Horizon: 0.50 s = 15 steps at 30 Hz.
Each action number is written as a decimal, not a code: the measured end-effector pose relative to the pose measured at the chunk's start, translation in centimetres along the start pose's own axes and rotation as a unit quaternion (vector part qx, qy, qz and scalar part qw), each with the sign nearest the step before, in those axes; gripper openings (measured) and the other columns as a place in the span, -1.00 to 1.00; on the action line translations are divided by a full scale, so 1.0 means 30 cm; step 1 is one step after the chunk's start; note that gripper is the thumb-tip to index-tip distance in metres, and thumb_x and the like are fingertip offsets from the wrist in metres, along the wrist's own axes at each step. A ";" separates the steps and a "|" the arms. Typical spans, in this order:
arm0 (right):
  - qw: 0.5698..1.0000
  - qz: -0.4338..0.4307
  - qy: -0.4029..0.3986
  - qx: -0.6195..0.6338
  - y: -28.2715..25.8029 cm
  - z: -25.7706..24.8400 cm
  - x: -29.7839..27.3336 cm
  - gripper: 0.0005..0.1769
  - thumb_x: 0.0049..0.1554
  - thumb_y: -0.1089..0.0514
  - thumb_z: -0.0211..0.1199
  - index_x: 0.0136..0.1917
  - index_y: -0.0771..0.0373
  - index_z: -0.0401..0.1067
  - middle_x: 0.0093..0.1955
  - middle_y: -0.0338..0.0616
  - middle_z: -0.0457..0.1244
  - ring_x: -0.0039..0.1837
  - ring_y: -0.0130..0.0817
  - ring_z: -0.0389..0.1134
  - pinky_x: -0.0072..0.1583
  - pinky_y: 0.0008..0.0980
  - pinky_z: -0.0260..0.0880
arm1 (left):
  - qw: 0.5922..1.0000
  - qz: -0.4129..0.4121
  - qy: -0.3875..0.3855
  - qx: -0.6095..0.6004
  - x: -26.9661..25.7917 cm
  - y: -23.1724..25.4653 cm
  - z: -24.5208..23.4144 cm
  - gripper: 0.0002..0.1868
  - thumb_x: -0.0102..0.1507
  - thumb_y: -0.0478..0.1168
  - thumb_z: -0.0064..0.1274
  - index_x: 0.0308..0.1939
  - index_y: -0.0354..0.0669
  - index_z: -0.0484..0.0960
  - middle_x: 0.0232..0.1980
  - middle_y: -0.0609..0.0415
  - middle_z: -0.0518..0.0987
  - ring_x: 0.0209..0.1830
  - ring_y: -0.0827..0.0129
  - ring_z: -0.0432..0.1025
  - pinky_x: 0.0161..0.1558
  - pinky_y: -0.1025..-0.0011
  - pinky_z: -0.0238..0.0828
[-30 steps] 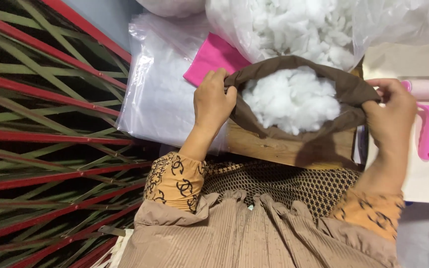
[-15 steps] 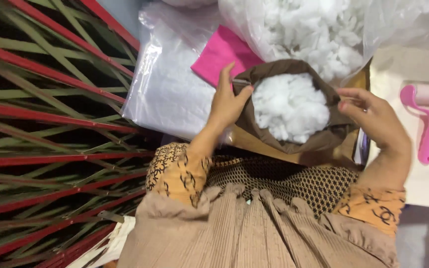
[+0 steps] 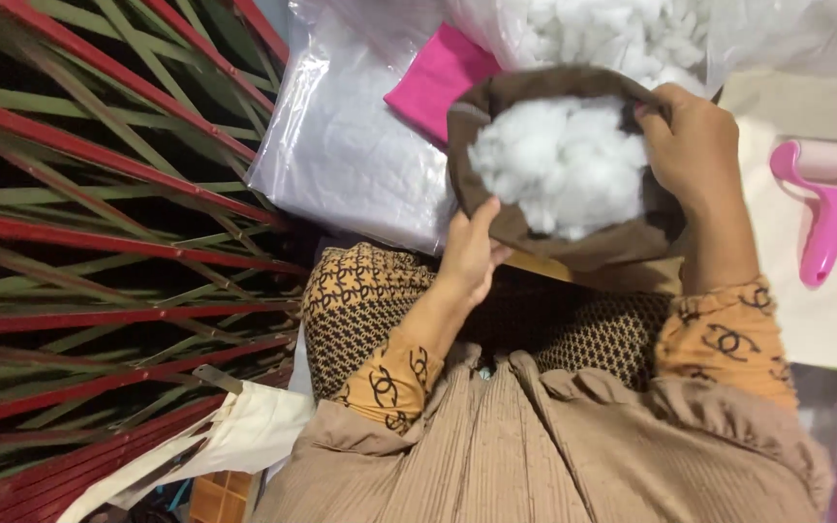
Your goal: Stuffing a brown pillow cover with white fiberfill material by hand.
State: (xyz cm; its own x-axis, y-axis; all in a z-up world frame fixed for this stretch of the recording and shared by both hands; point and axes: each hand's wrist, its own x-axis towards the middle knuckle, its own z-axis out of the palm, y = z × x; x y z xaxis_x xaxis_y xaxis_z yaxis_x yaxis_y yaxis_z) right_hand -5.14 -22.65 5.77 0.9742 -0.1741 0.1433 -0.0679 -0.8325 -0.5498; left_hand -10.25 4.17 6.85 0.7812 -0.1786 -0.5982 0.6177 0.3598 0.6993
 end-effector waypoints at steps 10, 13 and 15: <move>0.989 -0.040 0.144 0.010 -0.066 -0.109 -0.139 -0.83 0.43 0.14 0.10 0.00 0.21 0.40 -0.18 -0.06 0.29 -0.10 -0.03 0.29 -0.05 -0.06 0.16 | 0.991 0.129 -0.036 0.014 0.072 0.170 0.064 -0.75 0.32 -0.20 -0.02 0.08 -0.08 0.47 -0.19 0.10 0.47 -0.21 0.37 0.37 -0.20 0.30 0.40; 0.999 0.023 0.024 -0.037 -0.065 -0.093 -0.178 -0.68 0.35 0.13 0.05 0.25 0.26 0.49 0.04 0.35 0.38 0.08 0.43 0.34 -0.01 0.15 0.24 | 0.985 0.154 -0.067 0.037 0.095 0.196 0.098 -0.55 0.25 -0.25 0.06 0.22 -0.24 0.46 0.05 -0.04 0.62 -0.02 0.26 0.50 -0.03 0.33 0.49; 0.983 0.001 0.176 0.043 -0.024 -0.109 -0.203 -0.83 0.47 0.20 0.08 0.00 0.27 0.34 -0.15 -0.04 0.30 -0.10 -0.08 0.26 -0.08 -0.06 0.12 | 0.973 0.208 -0.095 0.036 0.125 0.190 0.117 -0.79 0.21 -0.30 0.10 -0.12 -0.14 0.42 -0.23 0.06 0.54 -0.30 0.41 0.41 -0.29 0.44 0.39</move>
State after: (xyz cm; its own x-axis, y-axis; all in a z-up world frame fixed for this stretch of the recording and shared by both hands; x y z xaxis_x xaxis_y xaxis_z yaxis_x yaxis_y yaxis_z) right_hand -11.73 -22.71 7.99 0.8384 -0.3598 0.4093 -0.0370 -0.7868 -0.6160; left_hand -3.49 2.35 9.96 0.9636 -0.1989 -0.1787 0.2430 0.3729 0.8955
